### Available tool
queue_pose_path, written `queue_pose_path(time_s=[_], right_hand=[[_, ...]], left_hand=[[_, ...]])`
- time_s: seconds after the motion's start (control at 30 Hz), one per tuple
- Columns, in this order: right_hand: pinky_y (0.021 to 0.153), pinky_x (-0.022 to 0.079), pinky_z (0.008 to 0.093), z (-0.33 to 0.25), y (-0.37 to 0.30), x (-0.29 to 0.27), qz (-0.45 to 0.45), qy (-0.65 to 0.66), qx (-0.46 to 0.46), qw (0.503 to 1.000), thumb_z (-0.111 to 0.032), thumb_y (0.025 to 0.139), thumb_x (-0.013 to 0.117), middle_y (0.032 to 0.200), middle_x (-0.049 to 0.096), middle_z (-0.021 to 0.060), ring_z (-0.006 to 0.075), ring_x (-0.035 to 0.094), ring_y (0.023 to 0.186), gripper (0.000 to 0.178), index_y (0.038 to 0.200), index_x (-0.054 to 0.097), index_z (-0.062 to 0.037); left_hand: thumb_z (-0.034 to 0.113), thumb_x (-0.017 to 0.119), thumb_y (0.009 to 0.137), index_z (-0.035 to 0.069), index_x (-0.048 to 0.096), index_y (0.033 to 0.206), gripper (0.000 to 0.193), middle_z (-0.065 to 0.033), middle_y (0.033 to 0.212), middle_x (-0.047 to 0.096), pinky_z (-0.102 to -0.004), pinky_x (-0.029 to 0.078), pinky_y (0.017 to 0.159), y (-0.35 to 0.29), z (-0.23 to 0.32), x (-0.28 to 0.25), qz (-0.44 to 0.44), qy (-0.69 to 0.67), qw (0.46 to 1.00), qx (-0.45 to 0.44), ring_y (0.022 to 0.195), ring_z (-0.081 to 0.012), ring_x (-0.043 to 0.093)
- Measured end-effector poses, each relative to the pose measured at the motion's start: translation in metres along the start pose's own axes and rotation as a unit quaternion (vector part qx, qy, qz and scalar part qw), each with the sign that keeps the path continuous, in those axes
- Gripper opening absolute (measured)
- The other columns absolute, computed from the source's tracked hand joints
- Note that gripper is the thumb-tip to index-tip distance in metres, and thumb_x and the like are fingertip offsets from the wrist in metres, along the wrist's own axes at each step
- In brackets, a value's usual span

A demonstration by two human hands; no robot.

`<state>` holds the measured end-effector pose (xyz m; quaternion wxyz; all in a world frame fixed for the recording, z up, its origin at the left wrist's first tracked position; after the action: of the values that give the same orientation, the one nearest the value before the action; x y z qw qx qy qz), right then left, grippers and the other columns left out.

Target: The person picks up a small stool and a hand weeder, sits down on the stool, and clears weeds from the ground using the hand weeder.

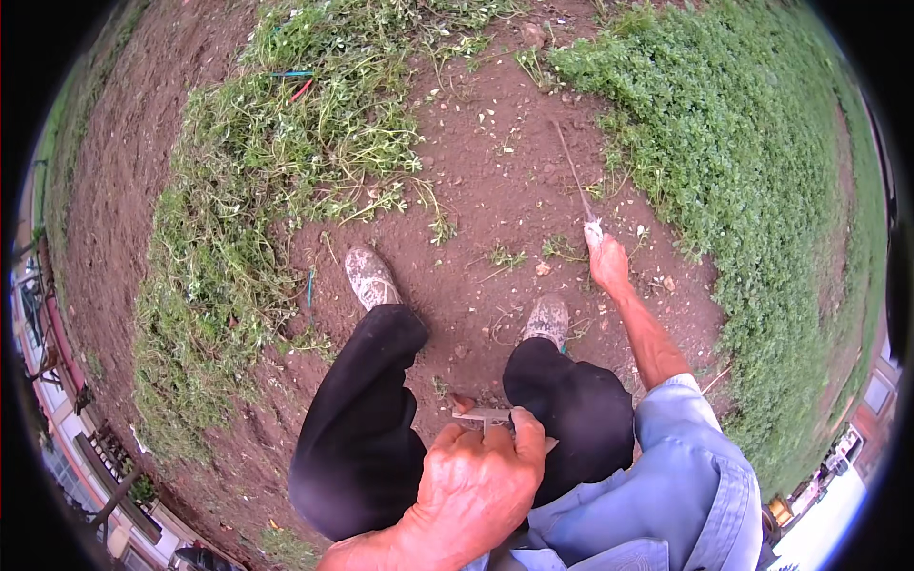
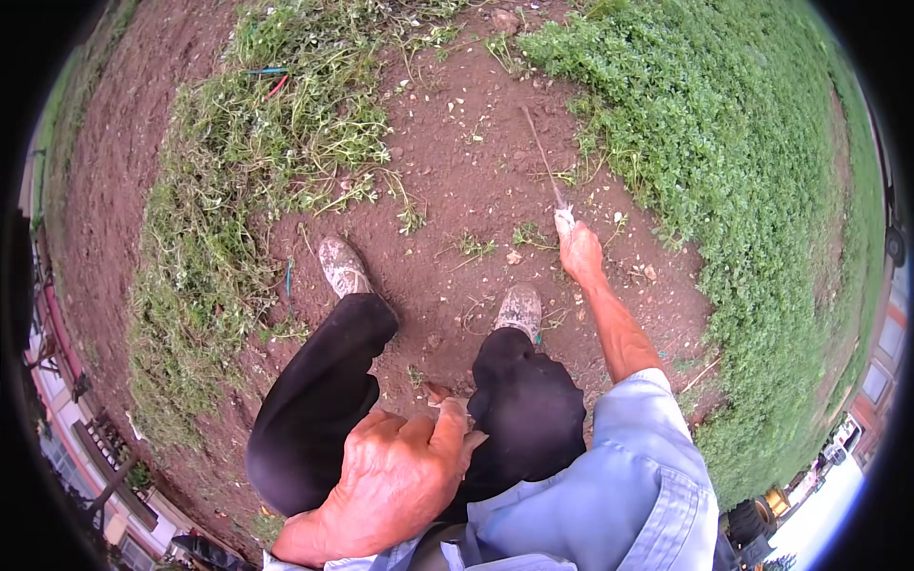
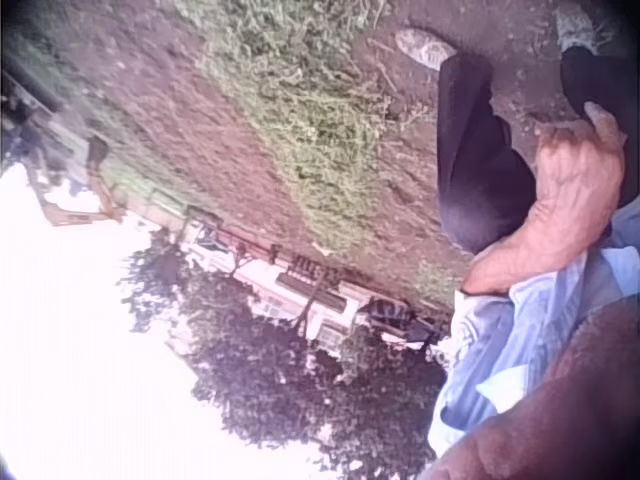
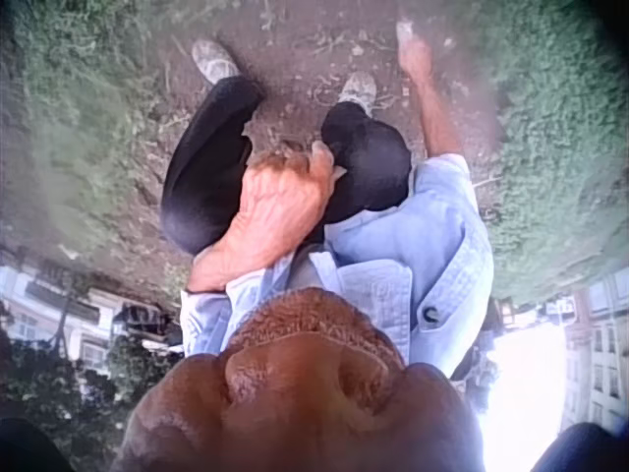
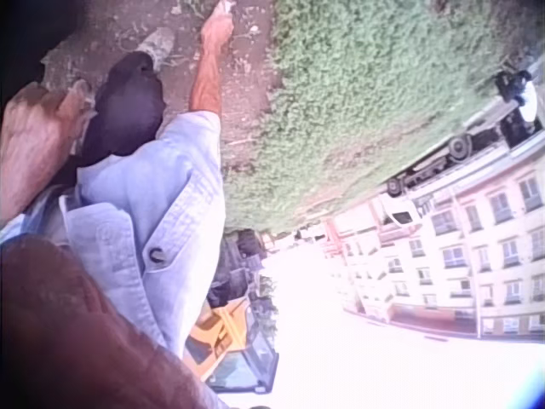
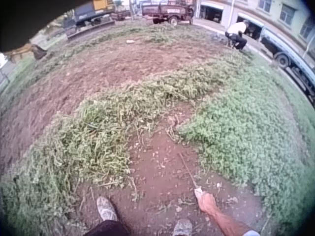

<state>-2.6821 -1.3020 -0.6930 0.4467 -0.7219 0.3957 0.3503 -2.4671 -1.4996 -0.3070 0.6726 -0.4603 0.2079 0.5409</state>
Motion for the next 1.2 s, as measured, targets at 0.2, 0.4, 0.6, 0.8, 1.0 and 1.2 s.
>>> queue_pose_path(time_s=[0.2, 0.4, 0.6, 0.8, 1.0, 1.2], right_hand=[[0.076, 0.051, 0.0516, -0.092, 0.160, -0.027, -0.031, -0.026, -0.042, 0.998, -0.046, 0.094, 0.050, 0.089, 0.067, 0.0281, 0.0454, 0.065, 0.092, 0.052, 0.086, 0.068, 0.0022], [0.079, 0.048, 0.0547, 0.009, 0.105, -0.031, 0.001, -0.044, 0.023, 0.999, -0.053, 0.095, 0.046, 0.092, 0.065, 0.0304, 0.0484, 0.062, 0.091, 0.058, 0.089, 0.066, 0.0016], [0.074, 0.049, 0.0548, 0.109, -0.052, -0.032, 0.020, -0.053, 0.087, 0.995, -0.044, 0.097, 0.050, 0.084, 0.064, 0.0311, 0.0493, 0.063, 0.085, 0.050, 0.093, 0.064, 0.0038], [0.076, 0.049, 0.0537, 0.086, -0.065, -0.019, 0.032, 0.046, 0.066, 0.996, -0.051, 0.095, 0.050, 0.086, 0.065, 0.0313, 0.0473, 0.064, 0.088, 0.056, 0.090, 0.064, 0.0029], [0.076, 0.051, 0.0532, -0.031, 0.128, -0.028, 0.020, -0.034, -0.009, 0.999, -0.037, 0.090, 0.055, 0.091, 0.067, 0.0289, 0.0466, 0.065, 0.089, 0.041, 0.091, 0.066, 0.0030], [0.077, 0.051, 0.0500, -0.052, 0.207, -0.052, 0.029, -0.019, 0.005, 0.999, -0.064, 0.092, 0.041, 0.086, 0.068, 0.0281, 0.0441, 0.067, 0.090, 0.073, 0.090, 0.070, 0.0033]], left_hand=[[0.026, 0.072, 0.078, -0.005, 0.064, 0.106, 0.042, -0.0052, 0.055, 0.053, -0.0349, 0.047, 0.053, 0.006, 0.003, 0.008, -0.003, 0.006, 1.000, -0.010, 0.046, -0.0218, 0.057], [0.026, 0.067, 0.082, -0.001, 0.066, 0.094, 0.030, -0.0028, 0.057, 0.054, -0.0315, 0.047, 0.052, 0.005, -0.005, 0.001, 0.003, 0.021, 0.999, -0.023, 0.049, -0.0179, 0.059], [0.019, 0.071, 0.075, -0.002, 0.066, 0.104, 0.036, -0.0079, 0.057, 0.057, -0.0364, 0.046, 0.053, 0.000, -0.010, -0.002, 0.018, -0.009, 0.999, -0.031, 0.049, -0.0241, 0.059], [0.021, 0.072, 0.075, -0.003, 0.066, 0.104, 0.038, -0.0085, 0.058, 0.058, -0.0379, 0.047, 0.054, -0.001, -0.004, -0.002, 0.014, -0.012, 1.000, -0.019, 0.049, -0.0254, 0.060], [0.021, 0.072, 0.076, -0.001, 0.066, 0.106, 0.038, -0.0082, 0.057, 0.057, -0.0376, 0.047, 0.054, 0.007, -0.002, 0.010, -0.015, -0.002, 0.999, -0.037, 0.049, -0.0254, 0.059], [0.023, 0.070, 0.079, 0.000, 0.065, 0.101, 0.031, -0.0060, 0.056, 0.056, -0.0355, 0.046, 0.052, 0.018, 0.002, 0.013, -0.019, 0.001, 0.999, -0.035, 0.047, -0.0225, 0.058]])
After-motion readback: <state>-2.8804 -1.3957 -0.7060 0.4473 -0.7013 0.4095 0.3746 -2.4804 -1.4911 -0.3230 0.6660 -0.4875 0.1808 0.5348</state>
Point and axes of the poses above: each hand's wrist, its own y-axis towards the middle knuckle, its own x-axis out of the palm, z = x × y, the point moved 9 cm from there along y, towards the middle knuckle
